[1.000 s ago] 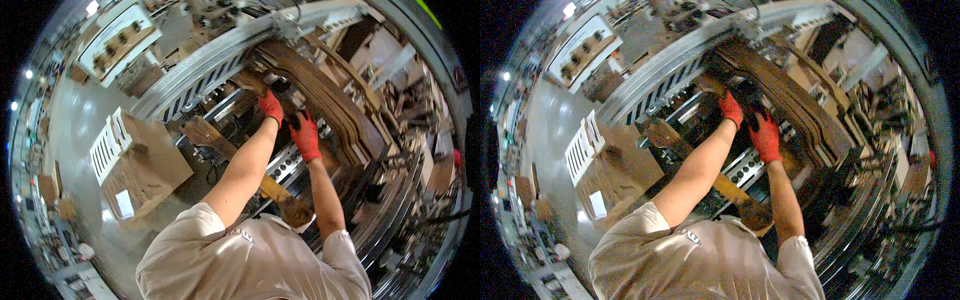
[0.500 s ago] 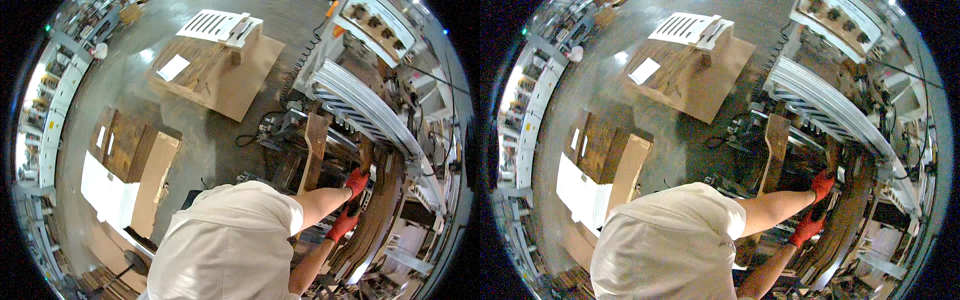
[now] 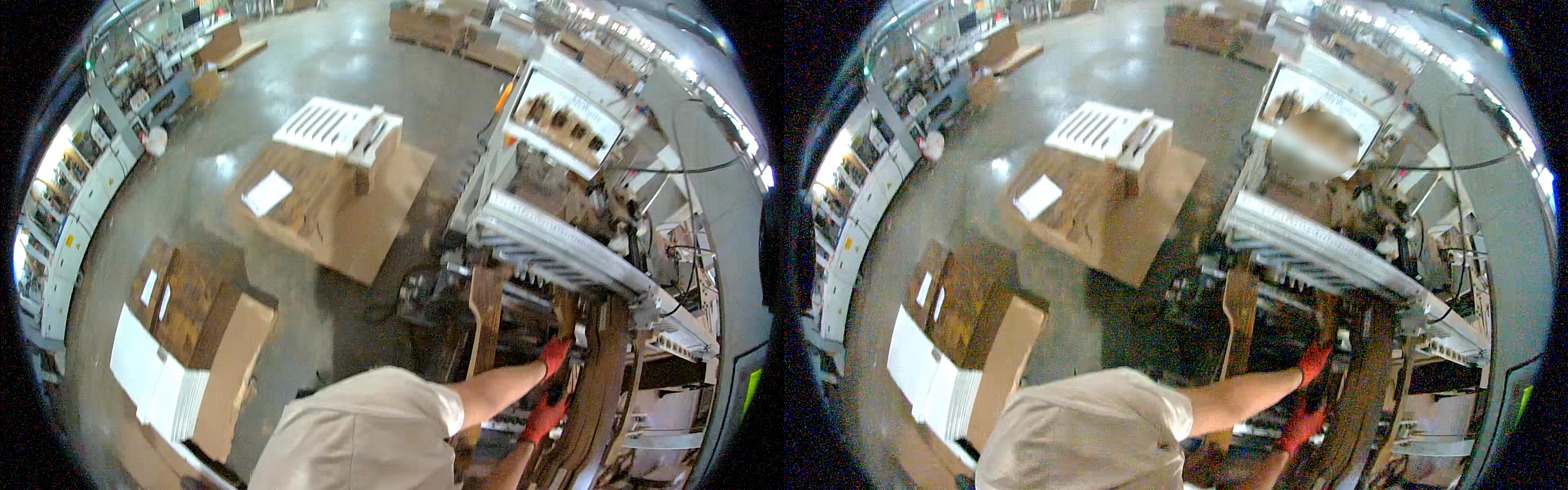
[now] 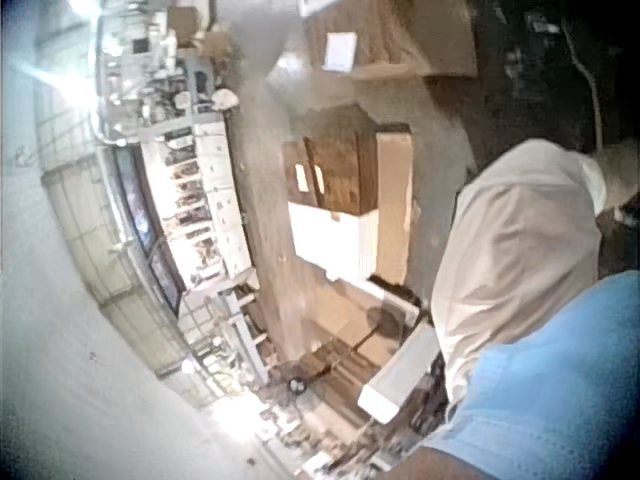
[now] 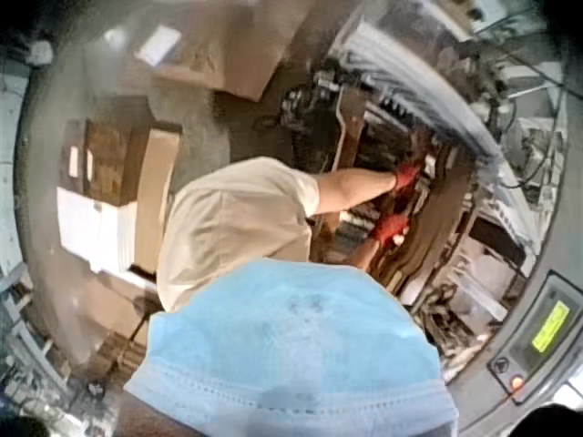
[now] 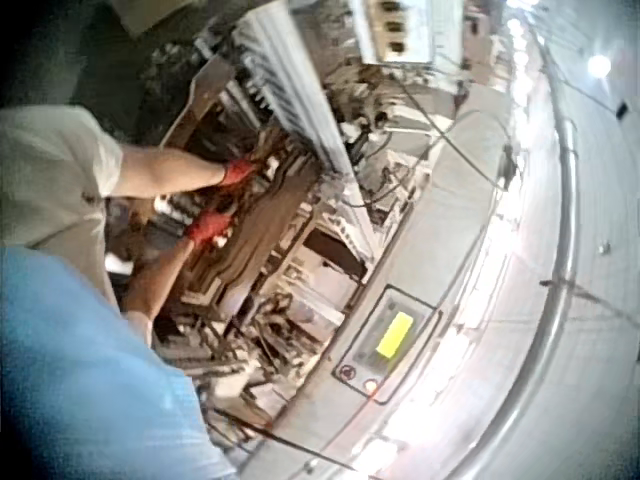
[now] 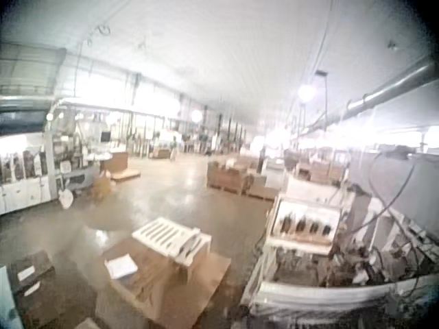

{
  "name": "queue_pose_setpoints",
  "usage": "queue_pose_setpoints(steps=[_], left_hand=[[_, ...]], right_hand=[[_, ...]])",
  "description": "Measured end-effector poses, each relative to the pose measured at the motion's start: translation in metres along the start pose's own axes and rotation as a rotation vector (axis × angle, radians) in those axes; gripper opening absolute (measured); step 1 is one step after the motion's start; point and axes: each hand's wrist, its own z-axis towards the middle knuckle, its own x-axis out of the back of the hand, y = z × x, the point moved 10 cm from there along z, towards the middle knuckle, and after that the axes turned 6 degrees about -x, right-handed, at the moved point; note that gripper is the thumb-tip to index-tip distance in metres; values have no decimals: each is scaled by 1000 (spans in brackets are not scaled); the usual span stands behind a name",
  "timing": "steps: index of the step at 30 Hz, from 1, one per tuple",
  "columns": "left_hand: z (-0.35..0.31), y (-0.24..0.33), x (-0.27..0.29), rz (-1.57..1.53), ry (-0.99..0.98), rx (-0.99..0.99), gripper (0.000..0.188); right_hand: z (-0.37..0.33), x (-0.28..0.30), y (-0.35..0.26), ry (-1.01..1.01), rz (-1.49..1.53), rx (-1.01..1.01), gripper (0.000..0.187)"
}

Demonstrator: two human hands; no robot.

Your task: The person takes curved wooden boards from a stack and feeds them one by one into a processing machine while wearing gloves.

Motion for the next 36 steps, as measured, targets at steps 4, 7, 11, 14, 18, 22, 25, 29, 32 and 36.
queue_pose_setpoints(steps=[4, 7, 11, 14, 18, 22, 25, 29, 32, 36], left_hand=[[-35, -3, -42, -916, -355, 281, 57], [-72, 24, -58, -1359, -549, 440, 57], [-82, 27, -45, -1365, -424, 399, 59], [-84, 27, -44, -1364, -359, 433, 65], [-101, 26, -62, -1384, -403, 519, 70], [-29, -56, -17, -1174, -46, 276, 75], [-95, -56, -40, -867, -158, 405, 68], [-165, -39, 4, -750, -268, 545, 61], [-212, -5, 34, -749, -331, 558, 56], [-243, 74, 68, -877, -364, 383, 57]], right_hand=[[0, -8, 17, 24, 24, 1, 58], [-2, -3, 24, 29, 27, -13, 56], [-5, -2, 15, 61, 10, 30, 52], [1, -4, 24, 78, 98, 34, 43], [13, -5, 51, 62, 204, 40, 36], [21, -33, -13, -179, 420, 74, 45], [26, -15, 51, 101, 177, 139, 40], [15, -16, 50, 119, -56, 2, 46], [23, -21, 55, -86, 6, 101, 46], [-35, 57, -38, -350, 403, 50, 66]])
